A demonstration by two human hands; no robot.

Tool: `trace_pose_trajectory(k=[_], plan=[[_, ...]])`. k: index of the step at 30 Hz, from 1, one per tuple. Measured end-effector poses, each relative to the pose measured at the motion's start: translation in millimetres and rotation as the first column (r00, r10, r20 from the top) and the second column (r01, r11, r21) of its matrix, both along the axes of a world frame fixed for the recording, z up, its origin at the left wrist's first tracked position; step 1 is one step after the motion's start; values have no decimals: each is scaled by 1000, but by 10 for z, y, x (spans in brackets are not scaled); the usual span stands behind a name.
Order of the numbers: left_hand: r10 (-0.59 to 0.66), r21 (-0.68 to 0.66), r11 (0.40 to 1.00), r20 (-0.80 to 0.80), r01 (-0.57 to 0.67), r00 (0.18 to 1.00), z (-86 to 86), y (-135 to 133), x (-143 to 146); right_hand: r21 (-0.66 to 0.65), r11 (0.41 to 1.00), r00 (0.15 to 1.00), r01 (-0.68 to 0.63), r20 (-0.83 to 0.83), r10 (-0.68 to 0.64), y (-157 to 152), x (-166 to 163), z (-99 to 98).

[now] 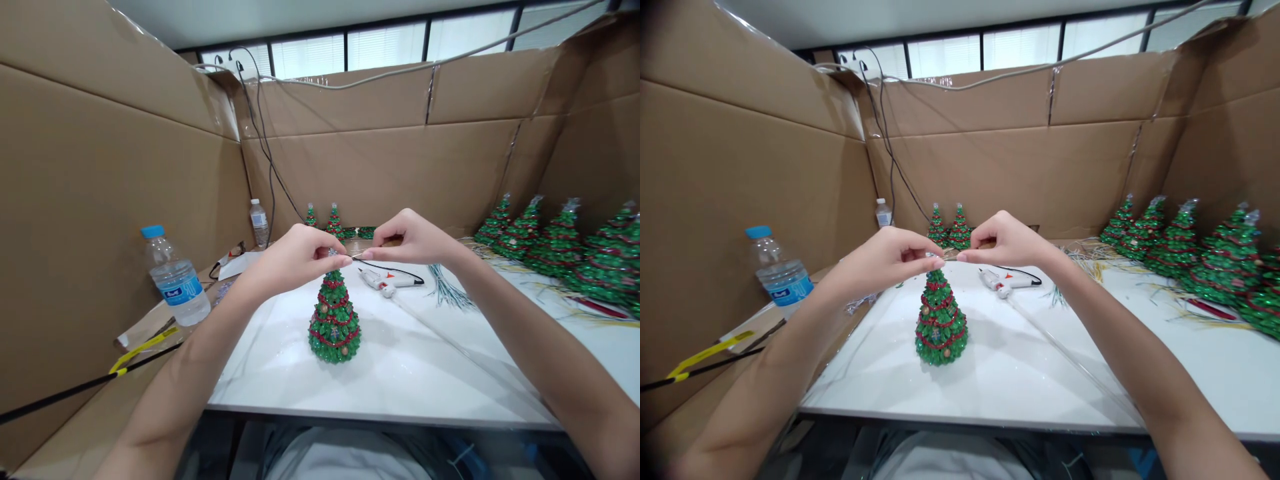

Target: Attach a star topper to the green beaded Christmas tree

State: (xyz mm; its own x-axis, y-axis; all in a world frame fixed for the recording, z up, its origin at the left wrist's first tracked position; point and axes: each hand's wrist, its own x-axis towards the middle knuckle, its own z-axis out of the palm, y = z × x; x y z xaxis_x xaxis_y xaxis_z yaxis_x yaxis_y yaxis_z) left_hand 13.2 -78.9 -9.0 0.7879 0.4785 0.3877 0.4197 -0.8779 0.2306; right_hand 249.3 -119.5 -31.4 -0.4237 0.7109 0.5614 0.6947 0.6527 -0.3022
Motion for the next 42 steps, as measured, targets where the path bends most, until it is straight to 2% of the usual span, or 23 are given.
trace_pose_trajectory(k=[6,12,15,19,22,27,35,42], plan=[[-45,3,999,137,45,989,22,-58,-17,145,975,984,170,30,-176,-150,-65,61],[-76,31,997,251,71,965,39,-71,-41,236,949,973,211,42,-226,-218,-124,73],[-46,44,998,282,35,958,47,-58,-62,242,939,965,246,27,-260,-201,-94,67],[46,117,989,330,-89,943,62,2,-95,224,929,946,295,70,-317,-186,-74,59],[99,155,976,298,-150,949,66,65,-111,235,922,919,308,178,-353,-199,-121,50],[61,159,983,166,-88,984,43,126,-103,314,893,851,322,318,-418,-231,-238,18],[61,157,985,57,-70,996,29,78,-62,421,827,740,373,404,-539,-314,-336,9],[122,148,982,6,-121,993,7,89,-45,455,807,676,377,460,-576,-381,-438,7]])
